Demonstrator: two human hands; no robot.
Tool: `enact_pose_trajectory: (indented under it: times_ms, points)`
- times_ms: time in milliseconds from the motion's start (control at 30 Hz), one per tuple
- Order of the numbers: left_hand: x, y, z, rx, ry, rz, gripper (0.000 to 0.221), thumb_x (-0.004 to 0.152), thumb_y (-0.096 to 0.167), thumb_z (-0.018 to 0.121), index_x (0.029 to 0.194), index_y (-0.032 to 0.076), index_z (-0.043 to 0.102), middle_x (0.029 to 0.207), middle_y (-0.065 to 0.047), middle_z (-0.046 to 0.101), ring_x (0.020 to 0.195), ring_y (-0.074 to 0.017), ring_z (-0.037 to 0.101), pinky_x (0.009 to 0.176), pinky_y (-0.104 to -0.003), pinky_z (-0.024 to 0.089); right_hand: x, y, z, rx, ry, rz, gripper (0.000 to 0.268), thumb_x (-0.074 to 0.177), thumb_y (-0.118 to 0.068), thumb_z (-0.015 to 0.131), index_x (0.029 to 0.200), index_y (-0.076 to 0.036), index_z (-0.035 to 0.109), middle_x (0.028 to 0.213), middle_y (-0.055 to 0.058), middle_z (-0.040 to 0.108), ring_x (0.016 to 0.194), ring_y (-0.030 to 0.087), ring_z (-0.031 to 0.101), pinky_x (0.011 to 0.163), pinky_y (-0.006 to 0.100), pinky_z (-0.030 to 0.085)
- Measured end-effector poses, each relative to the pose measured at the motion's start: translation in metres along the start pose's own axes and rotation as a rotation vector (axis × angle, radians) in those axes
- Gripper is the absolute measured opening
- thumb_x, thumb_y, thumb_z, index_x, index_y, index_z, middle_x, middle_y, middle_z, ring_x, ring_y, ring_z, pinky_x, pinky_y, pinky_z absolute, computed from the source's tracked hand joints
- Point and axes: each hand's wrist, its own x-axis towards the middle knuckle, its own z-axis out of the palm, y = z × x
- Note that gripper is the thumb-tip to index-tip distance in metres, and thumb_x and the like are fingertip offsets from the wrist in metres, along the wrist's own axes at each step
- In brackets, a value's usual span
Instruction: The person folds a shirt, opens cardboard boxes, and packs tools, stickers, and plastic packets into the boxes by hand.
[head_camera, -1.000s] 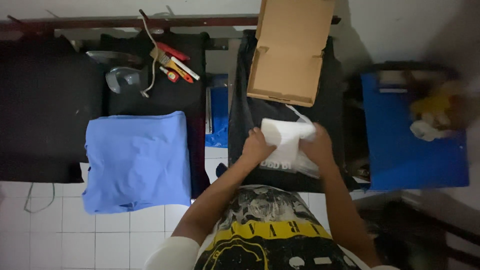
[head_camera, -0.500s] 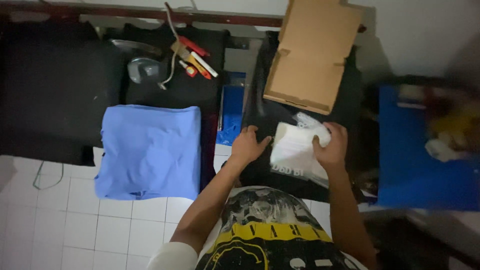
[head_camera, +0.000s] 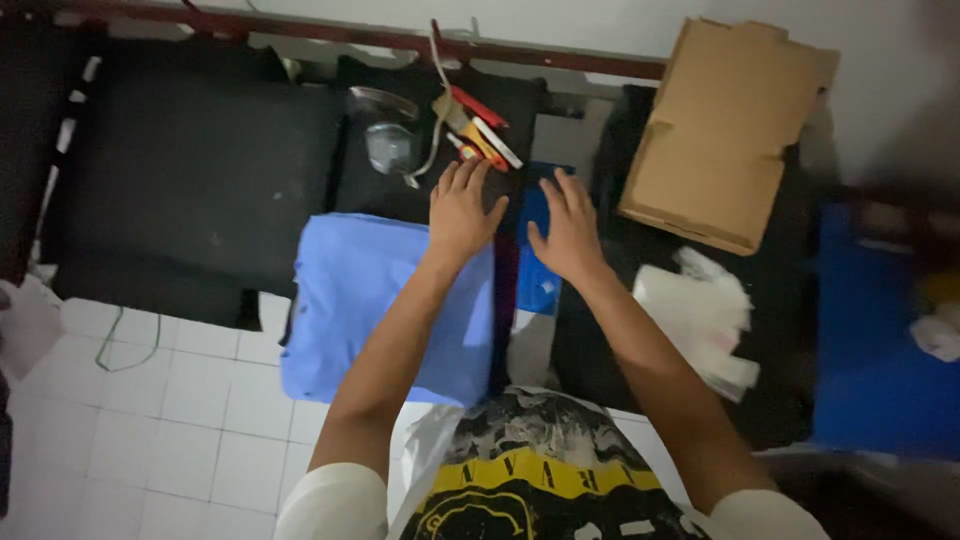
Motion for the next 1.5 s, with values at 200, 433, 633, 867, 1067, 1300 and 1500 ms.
enact_pose_trajectory:
  times_ms: [200,433,633,867,1067,1300,1500]
  points:
    - [0.009,-0.079,0.0,0.025,-0.079,-0.012,0.072,0.08,0.034,0.079,0.144,0.012,0.054,0.15,-0.012,0.053,0.139,-0.0392,0.045,0.111,-0.058,0.037,0.061,-0.063,0.064,0.011,-0.028,-0.045,0.067,0.083,-0.019,0.075,0.14,0.006,0.051,0.151,0.028,0.041,0.141,0.046,0.04,0.116,0.052,0.036]
    - [0.039,-0.116,0.041,-0.074,-0.126,0.034,0.056,0.088,0.024,0.067,0.141,0.01,0.056,0.147,-0.011,0.057,0.136,-0.0388,0.051,0.108,-0.053,0.043,0.11,-0.032,0.126,-0.028,0.098,-0.001,0.05,0.088,-0.01,0.065,0.134,0.006,0.058,0.141,0.027,0.055,0.13,0.045,0.053,0.111,0.051,0.043]
    - [0.043,-0.119,0.066,-0.121,-0.123,0.001,0.051,0.091,0.021,0.063,0.139,0.008,0.055,0.143,-0.012,0.059,0.133,-0.0367,0.054,0.109,-0.053,0.045,0.158,0.04,0.181,-0.022,0.161,0.077,0.043,0.094,-0.012,0.064,0.134,0.004,0.061,0.133,0.026,0.061,0.121,0.046,0.058,0.106,0.05,0.046]
    - [0.033,-0.133,0.074,-0.137,-0.113,-0.056,0.053,0.089,0.022,0.065,0.14,0.008,0.054,0.142,-0.011,0.059,0.132,-0.0363,0.051,0.105,-0.054,0.043,0.176,0.064,0.204,0.036,0.108,0.181,0.04,0.087,-0.013,0.071,0.125,-0.002,0.07,0.114,0.025,0.064,0.107,0.043,0.062,0.097,0.047,0.051]
    - [0.034,-0.127,0.07,-0.154,-0.113,-0.088,0.052,0.088,0.023,0.068,0.137,0.01,0.057,0.137,-0.01,0.062,0.13,-0.0348,0.053,0.105,-0.052,0.044,0.193,0.058,0.188,0.091,0.03,0.277,0.044,0.066,-0.02,0.088,0.107,-0.005,0.076,0.108,0.025,0.064,0.104,0.043,0.061,0.093,0.046,0.05]
    - [0.029,-0.131,0.07,-0.196,-0.077,-0.048,0.052,0.084,0.023,0.071,0.134,0.01,0.059,0.132,-0.013,0.064,0.124,-0.0357,0.056,0.104,-0.05,0.047,0.186,0.061,0.204,0.245,0.059,0.266,0.047,0.062,-0.011,0.091,0.104,-0.003,0.074,0.104,0.018,0.071,0.097,0.034,0.07,0.089,0.042,0.056]
    - [0.032,-0.129,0.071,-0.229,-0.061,-0.053,0.05,0.084,0.021,0.073,0.131,0.01,0.061,0.127,-0.014,0.066,0.121,-0.0356,0.059,0.102,-0.049,0.047,0.187,0.078,0.218,0.585,-0.013,0.523,0.036,0.062,-0.015,0.096,0.088,-0.002,0.075,0.088,0.011,0.077,0.082,0.023,0.073,0.076,0.035,0.058]
